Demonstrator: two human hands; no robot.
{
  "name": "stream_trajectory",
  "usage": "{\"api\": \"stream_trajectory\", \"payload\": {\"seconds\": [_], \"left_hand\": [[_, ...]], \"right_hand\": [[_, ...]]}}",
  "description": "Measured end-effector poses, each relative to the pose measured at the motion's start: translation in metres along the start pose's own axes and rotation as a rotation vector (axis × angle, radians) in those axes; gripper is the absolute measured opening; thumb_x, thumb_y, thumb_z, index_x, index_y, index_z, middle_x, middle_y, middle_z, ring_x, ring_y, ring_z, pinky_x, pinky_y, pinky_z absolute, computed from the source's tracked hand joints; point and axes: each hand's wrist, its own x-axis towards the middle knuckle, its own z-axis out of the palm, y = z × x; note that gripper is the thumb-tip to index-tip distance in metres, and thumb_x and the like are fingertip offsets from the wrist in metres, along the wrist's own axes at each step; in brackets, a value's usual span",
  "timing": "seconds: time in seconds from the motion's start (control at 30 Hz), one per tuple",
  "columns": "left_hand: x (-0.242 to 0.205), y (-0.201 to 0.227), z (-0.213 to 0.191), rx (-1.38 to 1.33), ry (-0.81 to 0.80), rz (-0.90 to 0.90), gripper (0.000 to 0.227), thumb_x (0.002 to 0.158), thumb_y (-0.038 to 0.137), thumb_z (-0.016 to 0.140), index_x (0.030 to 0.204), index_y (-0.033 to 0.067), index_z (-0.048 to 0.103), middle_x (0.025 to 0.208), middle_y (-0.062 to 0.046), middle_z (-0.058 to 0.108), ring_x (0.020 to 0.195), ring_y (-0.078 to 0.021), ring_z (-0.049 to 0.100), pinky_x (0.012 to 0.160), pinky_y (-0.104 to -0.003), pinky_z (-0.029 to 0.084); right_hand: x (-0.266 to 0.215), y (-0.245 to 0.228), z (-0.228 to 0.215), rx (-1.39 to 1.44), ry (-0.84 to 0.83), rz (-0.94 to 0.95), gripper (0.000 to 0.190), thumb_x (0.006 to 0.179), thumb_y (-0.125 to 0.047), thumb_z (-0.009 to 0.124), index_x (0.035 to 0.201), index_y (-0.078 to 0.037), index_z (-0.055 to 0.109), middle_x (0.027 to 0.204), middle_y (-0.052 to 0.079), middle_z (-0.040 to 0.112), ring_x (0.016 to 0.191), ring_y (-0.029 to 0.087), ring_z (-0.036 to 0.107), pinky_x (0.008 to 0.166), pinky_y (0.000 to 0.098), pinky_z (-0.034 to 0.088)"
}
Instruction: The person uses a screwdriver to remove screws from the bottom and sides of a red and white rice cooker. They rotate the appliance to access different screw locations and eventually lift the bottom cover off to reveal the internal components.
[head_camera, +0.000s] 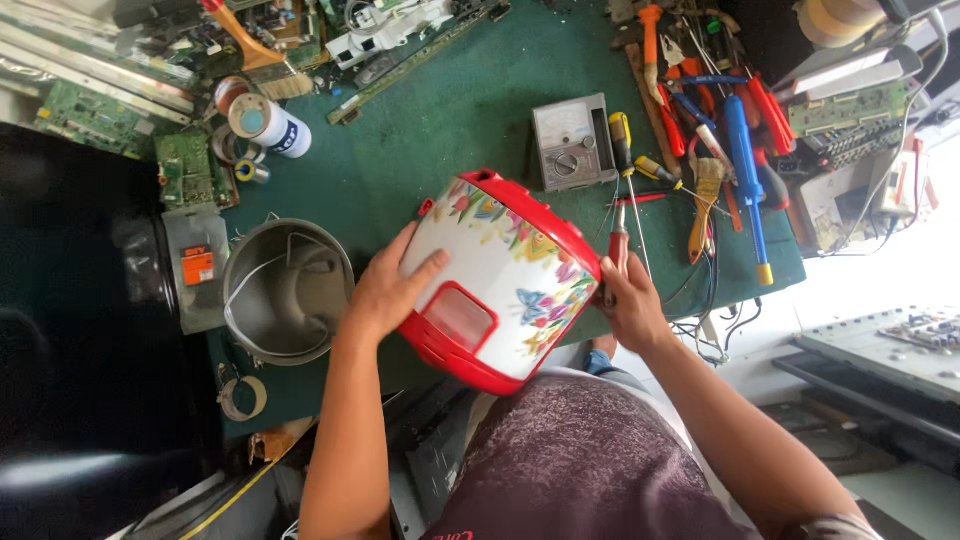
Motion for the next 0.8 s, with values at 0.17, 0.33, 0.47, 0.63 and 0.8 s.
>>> {"api": "stream_trajectory", "payload": {"seconds": [0.17, 0.33, 0.47, 0.63, 0.8], "left_hand": [[-0.046, 0.004, 0.036, 0.193, 0.162, 0.128, 0.111, 0.081, 0.078, 0.075, 0.166, 0.0137, 0.043, 0.137, -0.03, 0.055, 0.129, -0.0529, 0.06, 0.111, -0.057, 0.044], [-0.032, 0.017, 0.051, 0.382, 0.317, 0.314, 0.094, 0.085, 0.09, 0.064, 0.143, 0.0156, 0.059, 0.104, -0.018, 0.063, 0.11, -0.0419, 0.067, 0.095, -0.051, 0.05], [-0.006, 0.074, 0.065, 0.132, 0.077, 0.253, 0.115, 0.084, 0.088, 0.063, 0.162, 0.0078, 0.036, 0.148, -0.036, 0.049, 0.145, -0.0528, 0.047, 0.122, -0.059, 0.035], [0.003, 0.101, 0.09, 0.123, 0.069, 0.116, 0.121, 0.078, 0.079, 0.076, 0.166, 0.0107, 0.029, 0.15, -0.036, 0.046, 0.143, -0.0566, 0.051, 0.118, -0.063, 0.041], [-0.005, 0.117, 0.107, 0.11, 0.105, 0.142, 0.123, 0.074, 0.069, 0.089, 0.161, 0.0025, 0.033, 0.147, -0.031, 0.051, 0.14, -0.0469, 0.056, 0.114, -0.059, 0.046]], "right_hand": [[0.043, 0.019, -0.013, 0.195, -0.011, -0.075, 0.024, 0.102, -0.025, 0.076, 0.116, -0.01, 0.064, 0.084, 0.015, 0.062, 0.076, 0.023, 0.07, 0.064, 0.039, 0.063], [0.038, 0.017, -0.028, 0.231, -0.003, -0.073, 0.017, 0.106, -0.023, 0.071, 0.116, -0.012, 0.063, 0.083, 0.01, 0.067, 0.076, 0.02, 0.072, 0.063, 0.0304, 0.059], [0.032, 0.016, -0.046, 0.136, -0.004, -0.016, 0.021, 0.11, -0.033, 0.067, 0.115, -0.014, 0.06, 0.083, 0.004, 0.067, 0.073, 0.014, 0.067, 0.066, 0.0275, 0.056], [0.082, 0.064, -0.113, -0.128, -0.015, -0.046, 0.027, 0.109, -0.035, 0.072, 0.116, -0.011, 0.063, 0.071, 0.008, 0.062, 0.059, 0.016, 0.058, 0.053, 0.0291, 0.048], [0.023, 0.002, -0.144, -0.292, -0.005, -0.104, 0.031, 0.11, -0.036, 0.068, 0.126, -0.01, 0.064, 0.077, 0.014, 0.068, 0.057, 0.022, 0.063, 0.054, 0.0332, 0.052]]}}
